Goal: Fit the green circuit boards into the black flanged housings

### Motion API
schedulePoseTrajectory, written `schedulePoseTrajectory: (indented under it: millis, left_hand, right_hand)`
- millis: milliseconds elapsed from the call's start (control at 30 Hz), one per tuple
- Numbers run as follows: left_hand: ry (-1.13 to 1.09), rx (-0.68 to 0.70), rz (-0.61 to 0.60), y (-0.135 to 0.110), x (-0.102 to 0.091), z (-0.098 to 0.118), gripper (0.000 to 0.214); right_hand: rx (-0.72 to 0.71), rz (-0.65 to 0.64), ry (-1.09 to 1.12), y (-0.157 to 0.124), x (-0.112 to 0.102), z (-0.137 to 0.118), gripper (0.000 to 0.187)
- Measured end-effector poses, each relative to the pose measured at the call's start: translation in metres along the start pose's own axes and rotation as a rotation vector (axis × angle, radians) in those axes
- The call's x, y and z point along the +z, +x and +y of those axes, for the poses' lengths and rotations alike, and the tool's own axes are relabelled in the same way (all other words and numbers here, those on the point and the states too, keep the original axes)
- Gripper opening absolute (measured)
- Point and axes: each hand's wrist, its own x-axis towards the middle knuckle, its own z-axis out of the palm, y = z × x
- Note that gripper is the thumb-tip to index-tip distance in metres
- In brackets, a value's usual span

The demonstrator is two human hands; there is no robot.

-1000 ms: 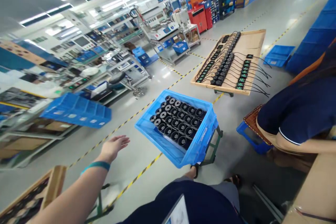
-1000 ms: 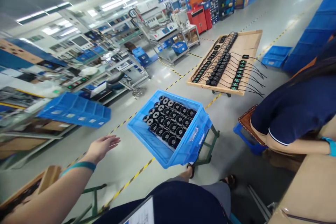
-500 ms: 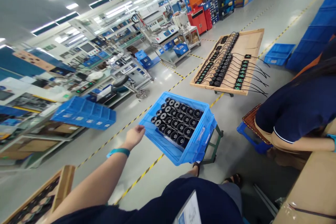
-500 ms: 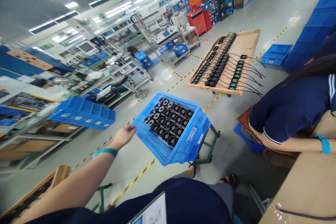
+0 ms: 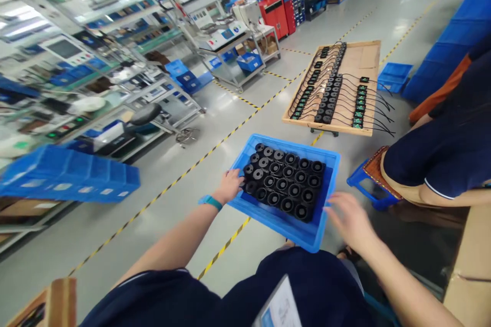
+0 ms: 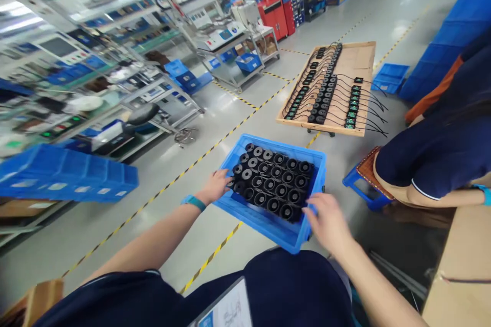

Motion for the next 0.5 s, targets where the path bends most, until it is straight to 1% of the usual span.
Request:
schedulePoseTrajectory:
  millis: [33,100,133,167,200,233,267,333,400,500]
  left_hand:
    - [-0.005,0.055,0.003,0.001,0.004,-0.009,0.025]
    - [-0.022,0.154,0.022,0.001,0.011,-0.025,0.017]
    - [-0.034,0.197,0.035,0.0,0.014,-0.032,0.014]
    - [-0.048,0.233,0.049,0.0,0.016,-0.038,0.013]
    - [-0.064,0.265,0.061,-0.001,0.017,-0.043,0.012]
    - [-0.083,0.293,0.07,-0.001,0.018,-0.047,0.011]
    - [-0.103,0.319,0.079,-0.002,0.019,-0.05,0.011]
    - [-0.142,0.358,0.104,-0.002,0.019,-0.056,0.011]
    - [-0.176,0.38,0.134,-0.002,0.02,-0.061,0.01]
    - [-0.231,0.411,0.156,-0.002,0.02,-0.069,0.009]
  right_hand:
    - [-0.136,-0.046,-0.19,0.01,0.041,-0.01,0.019]
    - [-0.411,-0.169,-0.674,0.043,0.127,-0.026,0.02]
    - [-0.47,-0.208,-0.851,0.063,0.166,-0.03,0.022]
    - [-0.504,-0.235,-0.998,0.083,0.201,-0.032,0.025]
    - [-0.513,-0.252,-1.115,0.101,0.23,-0.033,0.028]
    - [-0.507,-0.265,-1.205,0.117,0.253,-0.031,0.031]
    - [-0.493,-0.273,-1.27,0.129,0.271,-0.029,0.033]
    - [-0.464,-0.287,-1.34,0.144,0.292,-0.023,0.034]
    - [-0.451,-0.294,-1.36,0.149,0.302,-0.019,0.029]
    - [-0.442,-0.294,-1.38,0.148,0.31,-0.016,0.022]
